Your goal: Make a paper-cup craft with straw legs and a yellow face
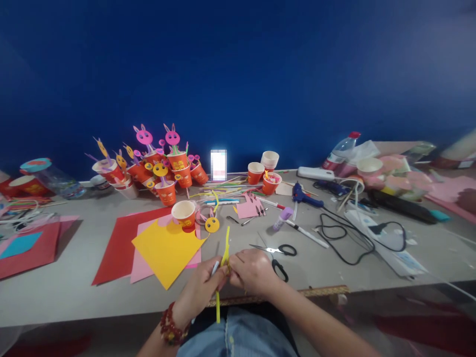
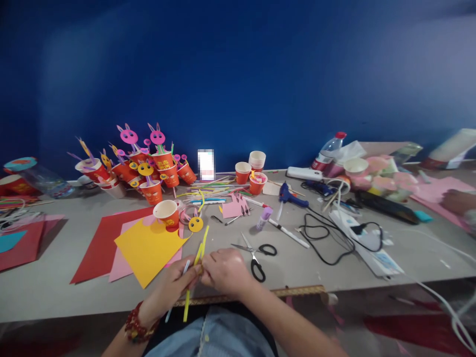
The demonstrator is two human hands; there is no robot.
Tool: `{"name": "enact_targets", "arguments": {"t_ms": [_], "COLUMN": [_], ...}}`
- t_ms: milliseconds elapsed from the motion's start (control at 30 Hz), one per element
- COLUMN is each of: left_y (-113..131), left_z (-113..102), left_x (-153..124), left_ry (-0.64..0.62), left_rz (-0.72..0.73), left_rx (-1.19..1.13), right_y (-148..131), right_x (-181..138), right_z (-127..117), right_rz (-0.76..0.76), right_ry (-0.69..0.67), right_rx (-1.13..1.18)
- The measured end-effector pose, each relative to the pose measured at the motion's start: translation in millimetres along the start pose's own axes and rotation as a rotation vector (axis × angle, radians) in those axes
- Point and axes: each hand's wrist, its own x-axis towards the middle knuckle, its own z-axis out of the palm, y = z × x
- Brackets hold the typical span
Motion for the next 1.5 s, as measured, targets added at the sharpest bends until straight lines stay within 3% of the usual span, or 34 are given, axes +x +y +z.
{"name": "enact_targets", "arguments": {"t_ms": [167,333,400,567,833,1000,1167,1300,1500], "left_y": [1,6,9,16,14,10,7,7,23], "left_z": [2,6,6,7,8,8,12,17,8], "left_x": [2,-15,-20,-16,-7,-1,3,4,5], "left_ry": [-0.001,-0.088,0.013,0.098,0.108,0.136,0.22,0.277,0.479], "left_rz": [-0.042,-0.185,-0.179,-0.151,-0.158,-0.148,-0.072,-0.037,0.076], "left_rx": [-0.153,-0.335,-0.415,-0.524,-0.613,-0.632,-0.608,-0.561,-0.64], "right_y": [0,23,25,5,5,3,-15,-28,-31], "right_x": [5,9,7,-2,-13,-11,-5,-5,-12], "right_z": [-3,-32,-45,-52,-43,-42,-39,-30,-26], "right_rz": [0.044,0.19,0.236,0.152,0.224,0.313,0.45,0.524,0.628], "right_ry": [0.116,0.212,0.23,0.089,-0.061,-0.11,-0.127,-0.157,-0.229], "right_rx": [0.04,0.068,0.09,0.422,0.57,0.608,0.897,1.001,1.424]}}
